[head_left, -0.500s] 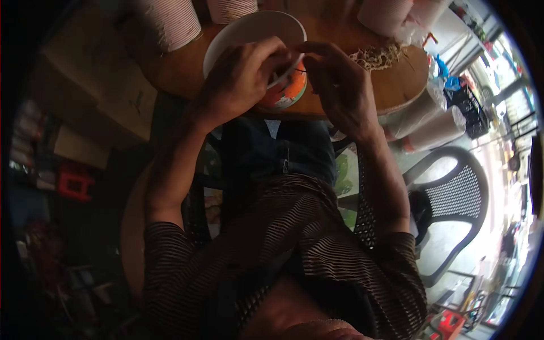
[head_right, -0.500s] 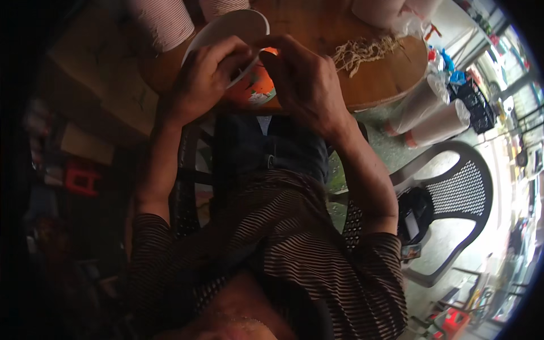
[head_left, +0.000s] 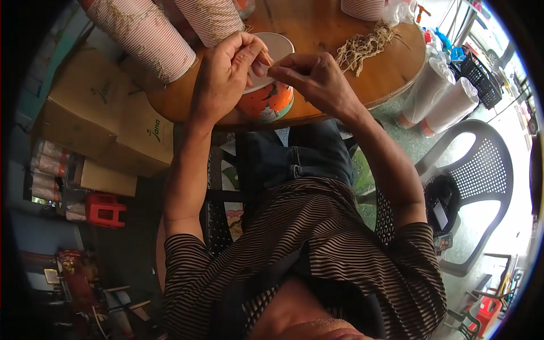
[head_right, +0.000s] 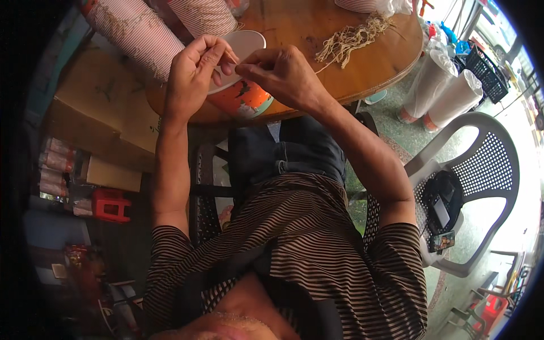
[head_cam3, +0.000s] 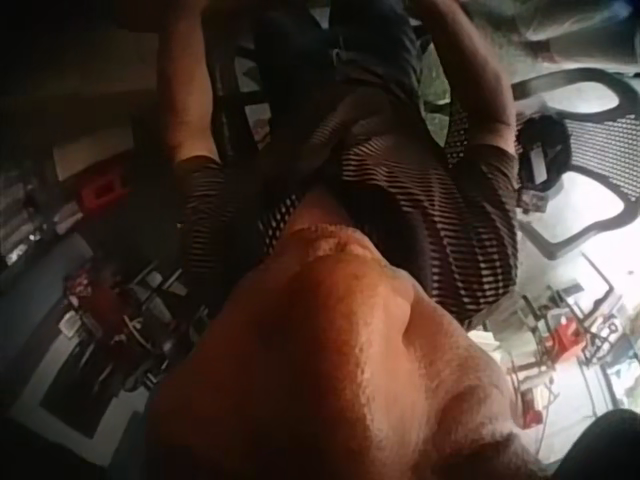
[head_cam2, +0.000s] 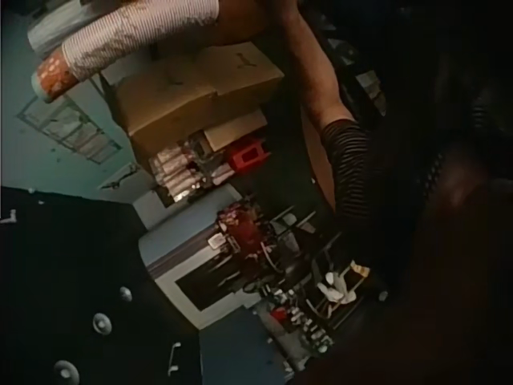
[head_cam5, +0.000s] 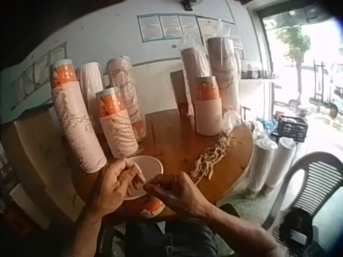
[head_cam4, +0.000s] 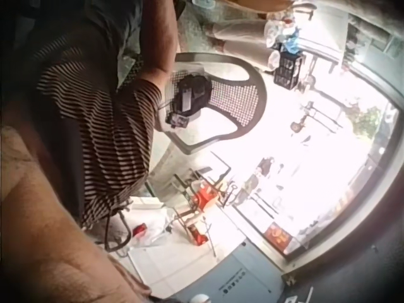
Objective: Tying string or straw handles onto paper buckets.
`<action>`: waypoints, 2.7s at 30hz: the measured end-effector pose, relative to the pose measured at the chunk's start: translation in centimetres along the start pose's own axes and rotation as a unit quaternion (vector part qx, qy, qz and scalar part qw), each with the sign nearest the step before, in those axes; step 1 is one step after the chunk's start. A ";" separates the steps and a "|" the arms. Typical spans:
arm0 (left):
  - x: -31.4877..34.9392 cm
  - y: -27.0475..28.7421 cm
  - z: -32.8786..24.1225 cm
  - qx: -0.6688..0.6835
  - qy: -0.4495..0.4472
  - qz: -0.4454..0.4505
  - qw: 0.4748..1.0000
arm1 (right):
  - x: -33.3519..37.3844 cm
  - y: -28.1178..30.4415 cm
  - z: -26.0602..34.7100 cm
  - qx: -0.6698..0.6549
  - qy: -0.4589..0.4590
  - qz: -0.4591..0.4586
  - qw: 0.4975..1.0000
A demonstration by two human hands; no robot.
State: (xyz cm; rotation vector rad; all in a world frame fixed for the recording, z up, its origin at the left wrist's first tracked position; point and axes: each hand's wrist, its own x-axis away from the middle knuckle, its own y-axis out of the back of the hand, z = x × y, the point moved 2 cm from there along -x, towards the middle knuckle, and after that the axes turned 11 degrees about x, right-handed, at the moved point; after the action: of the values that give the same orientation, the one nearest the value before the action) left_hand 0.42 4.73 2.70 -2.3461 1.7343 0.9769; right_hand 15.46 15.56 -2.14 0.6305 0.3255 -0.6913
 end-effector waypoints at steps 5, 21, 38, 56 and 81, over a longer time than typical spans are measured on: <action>0.1 0.9 0.2 0.045 -0.011 -0.117 0.992 | -0.1 -0.4 -0.5 -0.030 -0.030 0.000 0.999; -0.2 -0.4 1.1 -0.038 0.006 -0.044 0.998 | -0.4 -0.2 -1.4 -0.108 -0.041 -0.001 0.993; -2.4 -1.9 1.7 -0.039 0.011 0.062 0.997 | -0.1 6.1 0.3 0.024 0.126 0.013 0.992; -3.0 -1.5 1.6 -0.158 0.006 0.116 0.981 | -1.2 3.4 -8.6 0.065 0.050 0.003 0.997; -2.3 -1.5 1.3 0.134 0.116 0.115 0.977 | 1.5 1.8 -4.3 -0.057 -0.078 0.032 0.995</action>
State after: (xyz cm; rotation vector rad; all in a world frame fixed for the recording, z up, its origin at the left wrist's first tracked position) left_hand 0.75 7.72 2.38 -2.1939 2.1081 0.4612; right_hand 17.43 18.61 -5.39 0.4727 0.1977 -0.6524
